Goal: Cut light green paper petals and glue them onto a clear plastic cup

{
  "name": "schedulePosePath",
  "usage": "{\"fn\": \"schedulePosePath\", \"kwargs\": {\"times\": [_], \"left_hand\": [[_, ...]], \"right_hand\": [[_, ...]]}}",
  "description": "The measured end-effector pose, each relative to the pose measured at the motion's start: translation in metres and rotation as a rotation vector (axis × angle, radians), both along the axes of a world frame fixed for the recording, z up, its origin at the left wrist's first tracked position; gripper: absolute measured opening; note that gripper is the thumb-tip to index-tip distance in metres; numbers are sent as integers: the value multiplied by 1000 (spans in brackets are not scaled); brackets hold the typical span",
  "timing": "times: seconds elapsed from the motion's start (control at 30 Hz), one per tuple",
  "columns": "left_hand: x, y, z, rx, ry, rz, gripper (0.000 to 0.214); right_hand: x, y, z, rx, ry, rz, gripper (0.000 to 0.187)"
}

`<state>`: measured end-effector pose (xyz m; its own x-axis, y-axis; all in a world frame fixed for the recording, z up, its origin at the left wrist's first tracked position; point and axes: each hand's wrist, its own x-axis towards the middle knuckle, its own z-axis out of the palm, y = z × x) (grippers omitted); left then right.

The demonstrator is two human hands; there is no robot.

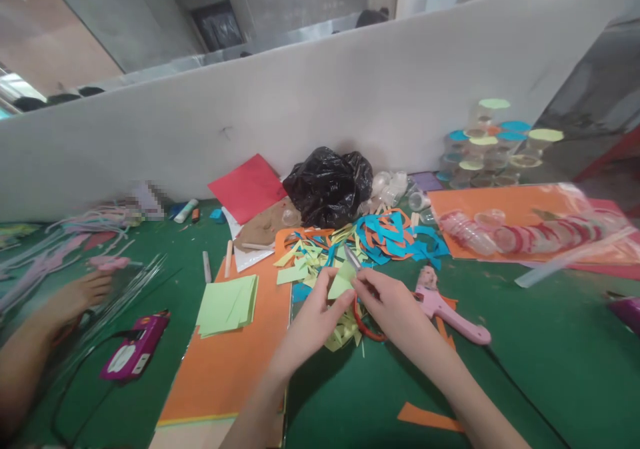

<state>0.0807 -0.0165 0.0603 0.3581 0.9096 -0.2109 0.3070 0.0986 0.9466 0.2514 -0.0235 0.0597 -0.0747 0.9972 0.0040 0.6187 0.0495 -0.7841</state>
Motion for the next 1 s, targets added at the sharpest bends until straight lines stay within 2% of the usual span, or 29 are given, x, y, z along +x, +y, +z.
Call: {"fn": "schedulePosePath", "kwargs": {"times": [0.13,0.27,0.37,0.47,0.63,0.83,0.93,1.0], "left_hand": [[3,-5,-12,158,133,143,36],[-1,-6,-20,323,181,118,32],[-4,-5,-23,262,129,147,22],[-3,-1,-26,96,-23,230,16],[1,5,-35,-87,-264,338,35],[0,5,-36,-89,-243,335,42],[-3,4,-34,-46,-218,348,45],[-5,3,-32,-13,-199,372,44]], "right_hand": [[-6,2,-9,-46,130,-61,34],[-6,1,-19,-68,217,-67,37],[-1,-1,-25,-98,279,-21,41],[2,-5,-26,-129,297,21,43],[-1,-9,-21,-140,271,18,45],[3,-10,-23,-176,235,73,43],[22,-4,-19,-186,140,69,43],[41,6,-12,-148,51,-5,43]]}}
